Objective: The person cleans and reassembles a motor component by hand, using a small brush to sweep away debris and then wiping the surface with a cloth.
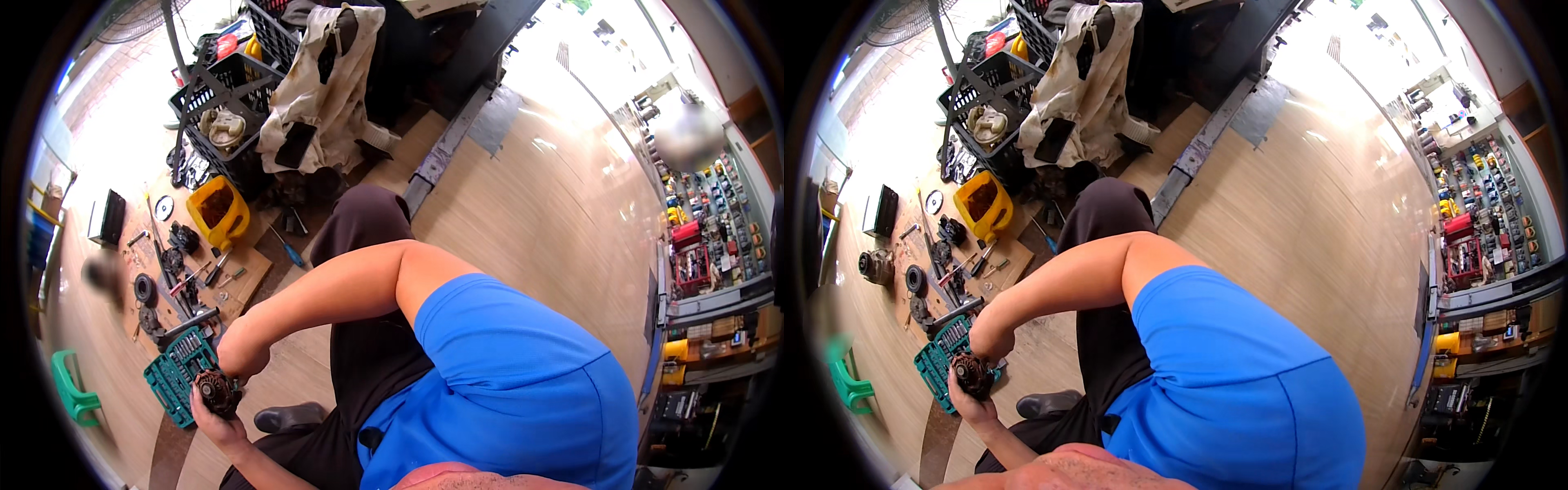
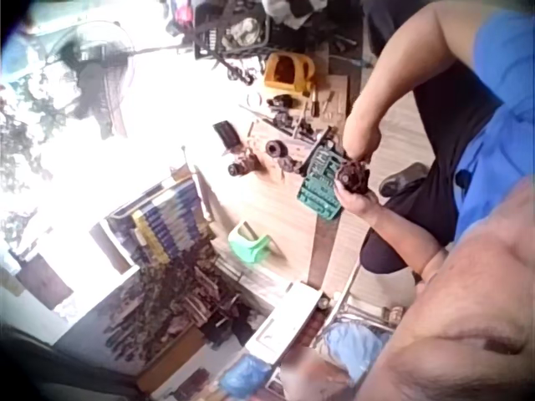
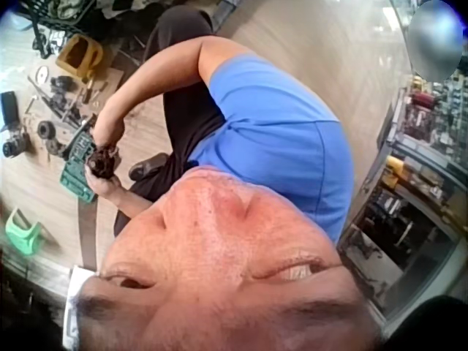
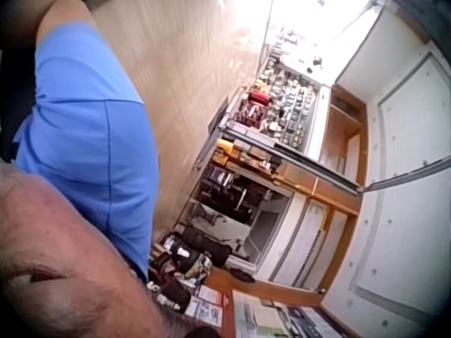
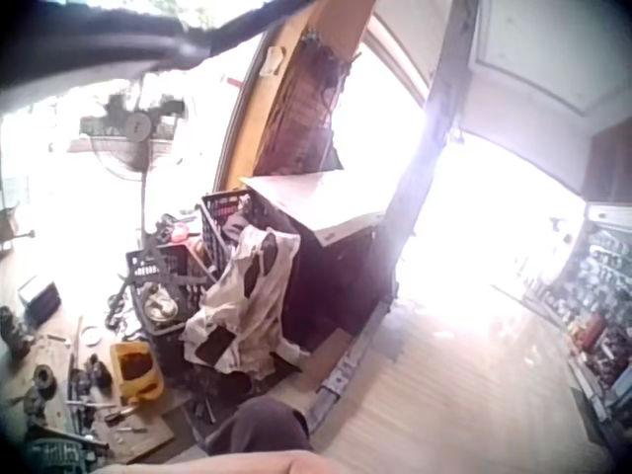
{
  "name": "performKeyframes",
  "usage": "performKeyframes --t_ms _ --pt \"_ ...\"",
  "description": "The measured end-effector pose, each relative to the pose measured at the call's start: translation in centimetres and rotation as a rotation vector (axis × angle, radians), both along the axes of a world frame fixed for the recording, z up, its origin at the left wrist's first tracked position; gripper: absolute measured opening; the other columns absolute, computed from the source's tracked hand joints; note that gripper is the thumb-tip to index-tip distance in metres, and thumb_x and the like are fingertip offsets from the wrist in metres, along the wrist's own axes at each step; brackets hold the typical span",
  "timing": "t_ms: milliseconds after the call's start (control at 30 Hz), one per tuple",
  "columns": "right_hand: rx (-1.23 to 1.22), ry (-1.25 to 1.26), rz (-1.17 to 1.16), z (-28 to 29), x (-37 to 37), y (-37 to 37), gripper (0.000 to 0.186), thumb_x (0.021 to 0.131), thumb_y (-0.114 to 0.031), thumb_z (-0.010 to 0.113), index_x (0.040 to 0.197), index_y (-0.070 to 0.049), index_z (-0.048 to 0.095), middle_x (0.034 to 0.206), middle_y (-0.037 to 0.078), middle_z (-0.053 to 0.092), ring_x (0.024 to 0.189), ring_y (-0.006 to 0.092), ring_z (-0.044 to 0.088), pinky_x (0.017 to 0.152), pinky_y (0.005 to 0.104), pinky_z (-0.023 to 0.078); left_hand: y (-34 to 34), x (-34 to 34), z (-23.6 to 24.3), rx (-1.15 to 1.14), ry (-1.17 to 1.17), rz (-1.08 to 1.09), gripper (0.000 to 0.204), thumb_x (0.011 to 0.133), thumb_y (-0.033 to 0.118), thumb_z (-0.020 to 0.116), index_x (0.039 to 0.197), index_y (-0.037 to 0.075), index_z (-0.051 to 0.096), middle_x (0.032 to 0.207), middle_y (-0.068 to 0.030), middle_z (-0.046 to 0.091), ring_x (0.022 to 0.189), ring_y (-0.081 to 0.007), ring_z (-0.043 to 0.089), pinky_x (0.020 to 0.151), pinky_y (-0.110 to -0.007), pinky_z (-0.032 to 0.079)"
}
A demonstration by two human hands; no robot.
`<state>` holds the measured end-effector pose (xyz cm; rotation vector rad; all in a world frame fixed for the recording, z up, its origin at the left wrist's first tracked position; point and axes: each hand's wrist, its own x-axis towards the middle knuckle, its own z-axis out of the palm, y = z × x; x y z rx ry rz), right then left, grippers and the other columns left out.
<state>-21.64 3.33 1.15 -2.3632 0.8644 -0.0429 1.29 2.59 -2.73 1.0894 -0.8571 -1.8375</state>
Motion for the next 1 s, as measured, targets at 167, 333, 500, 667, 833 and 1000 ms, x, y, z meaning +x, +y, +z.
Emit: performKeyframes --t_ms 167,333,500,667,833,1000 --pt "-0.044 -0.015 0.099 -0.3 1.2 -1.0 0.022 0.086 -0.022 0.061 0.091 -0.003 0.07 0.085 0.02 0.068 0.082 0.0376 0.064 0.073 0.0458 0.05 0.2 1.1 0.5 -0.02 -0.016 -0.009 0.034 0.098 0.021 0.047 0.123 -0.001 0.055 0.118 -0.0135 0.061 0.107 -0.0259 0.062 0.09 -0.041 0.053" --pt "0.069 -0.114 -0.132 1.8 -1.4 0.6 0.016 0.087 -0.015 0.057 0.097 -0.007 0.066 0.088 0.02 0.067 0.086 0.0394 0.065 0.074 0.0478 0.051 0.1 -3.0 -0.2 -0.048 -0.046 0.15 0.027 0.097 0.015 0.052 0.117 -0.002 0.06 0.107 -0.0121 0.065 0.094 -0.0228 0.067 0.08 -0.037 0.057" --pt "0.132 0.02 -0.21 2.5 1.6 1.6 0.024 0.094 -0.024 0.051 0.089 -0.003 0.062 0.082 0.022 0.064 0.083 0.0423 0.062 0.074 0.0517 0.049 0.1 -1.9 -0.2 -0.019 0.103 0.344 0.024 0.098 0.016 0.052 0.113 -0.002 0.054 0.104 -0.0144 0.066 0.088 -0.0238 0.069 0.075 -0.037 0.059" --pt "0.114 0.058 -0.23 3.0 2.2 1.4 0.028 0.096 -0.026 0.049 0.086 -0.003 0.061 0.079 0.023 0.063 0.081 0.0421 0.062 0.073 0.0518 0.048 1.3 -1.5 0.8 -0.014 0.124 0.37 0.023 0.1 0.018 0.05 0.112 -0.001 0.053 0.102 -0.0131 0.065 0.086 -0.0235 0.069 0.07 -0.04 0.06" --pt "0.092 0.037 -0.234 3.1 1.8 2.1 0.029 0.096 -0.027 0.048 0.086 -0.003 0.06 0.076 0.022 0.063 0.079 0.0418 0.062 0.072 0.052 0.048 1.6 -2.0 0.7 -0.006 0.142 0.371 0.026 0.102 0.017 0.043 0.117 -0.001 0.054 0.108 -0.0148 0.065 0.093 -0.0263 0.068 0.078 -0.044 0.06" --pt "0.053 0.054 -0.266 2.6 1.8 2.1 0.025 0.095 -0.025 0.049 0.088 -0.003 0.06 0.078 0.021 0.063 0.08 0.0416 0.062 0.072 0.0513 0.049 1.3 -1.8 0.6 0.059 0.182 0.342 0.03 0.103 0.022 0.039 0.118 0.001 0.054 0.108 -0.0142 0.065 0.094 -0.0273 0.068 0.077 -0.046 0.059"
